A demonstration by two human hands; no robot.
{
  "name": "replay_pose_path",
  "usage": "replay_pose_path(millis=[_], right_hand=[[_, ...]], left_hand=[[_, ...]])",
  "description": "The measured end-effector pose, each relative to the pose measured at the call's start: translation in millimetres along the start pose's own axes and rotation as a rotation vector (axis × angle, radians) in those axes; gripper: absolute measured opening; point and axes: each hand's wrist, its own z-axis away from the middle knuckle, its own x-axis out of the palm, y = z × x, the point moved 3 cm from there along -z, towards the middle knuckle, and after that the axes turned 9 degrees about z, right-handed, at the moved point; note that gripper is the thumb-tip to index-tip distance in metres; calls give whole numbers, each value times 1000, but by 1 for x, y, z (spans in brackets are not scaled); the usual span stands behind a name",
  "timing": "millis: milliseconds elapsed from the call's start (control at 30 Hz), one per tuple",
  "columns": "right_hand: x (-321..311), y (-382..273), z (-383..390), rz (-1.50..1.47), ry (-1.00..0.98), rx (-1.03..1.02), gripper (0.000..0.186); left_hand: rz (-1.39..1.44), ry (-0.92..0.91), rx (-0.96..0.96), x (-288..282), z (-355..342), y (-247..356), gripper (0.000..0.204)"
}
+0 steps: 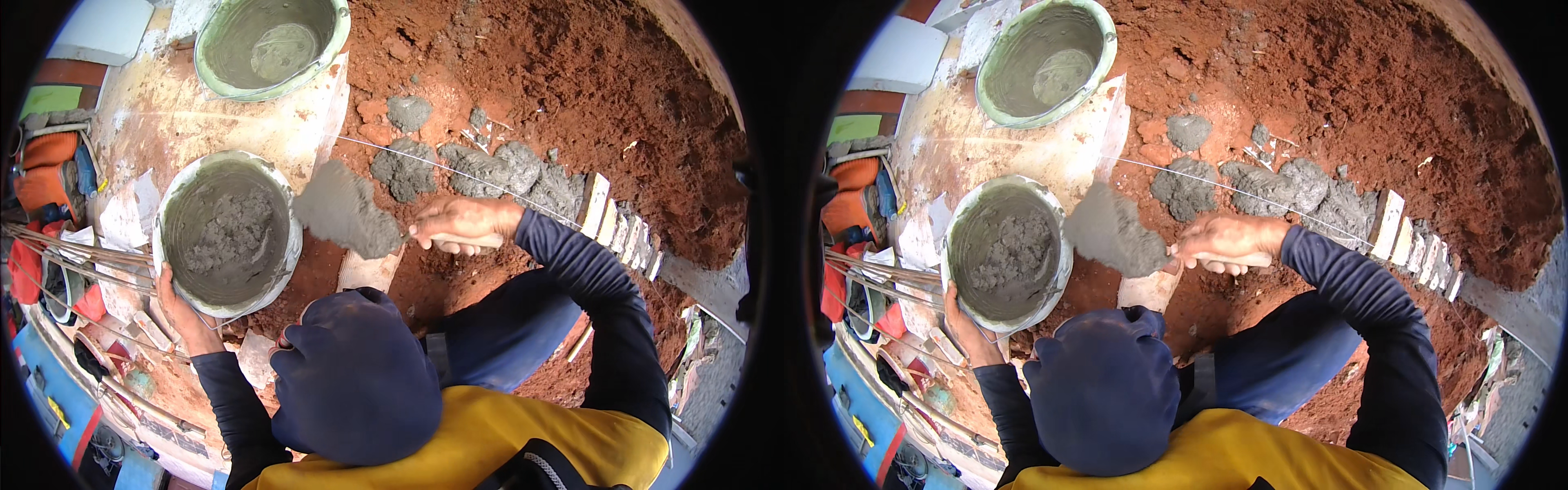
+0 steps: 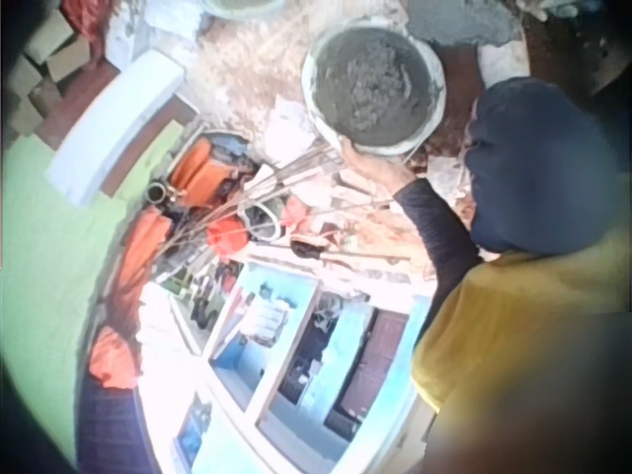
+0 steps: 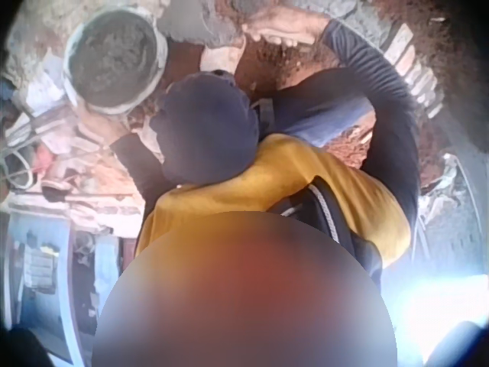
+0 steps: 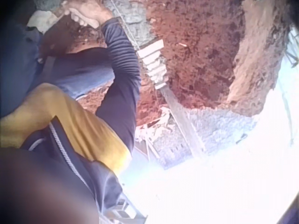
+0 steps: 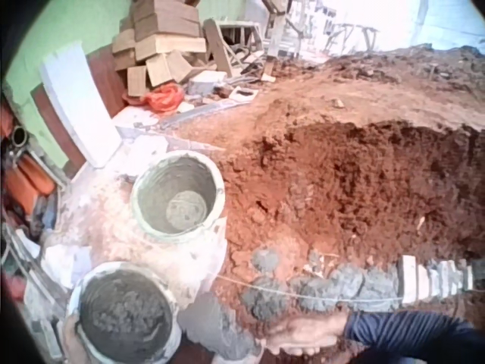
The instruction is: The person scoops wet cement from a bucket with a trowel and spreads it along a string line on the ground. They place rectangular tiles into the cement bed, tap them with a hammer to level, and continue laying additional tiles in a row.
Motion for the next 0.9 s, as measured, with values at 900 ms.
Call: replay_pose_path(millis=[900], right_hand=[[-27, 113, -27, -53, 422, 296, 58]], left_hand=[[77, -225, -198, 29, -1, -1, 46]])
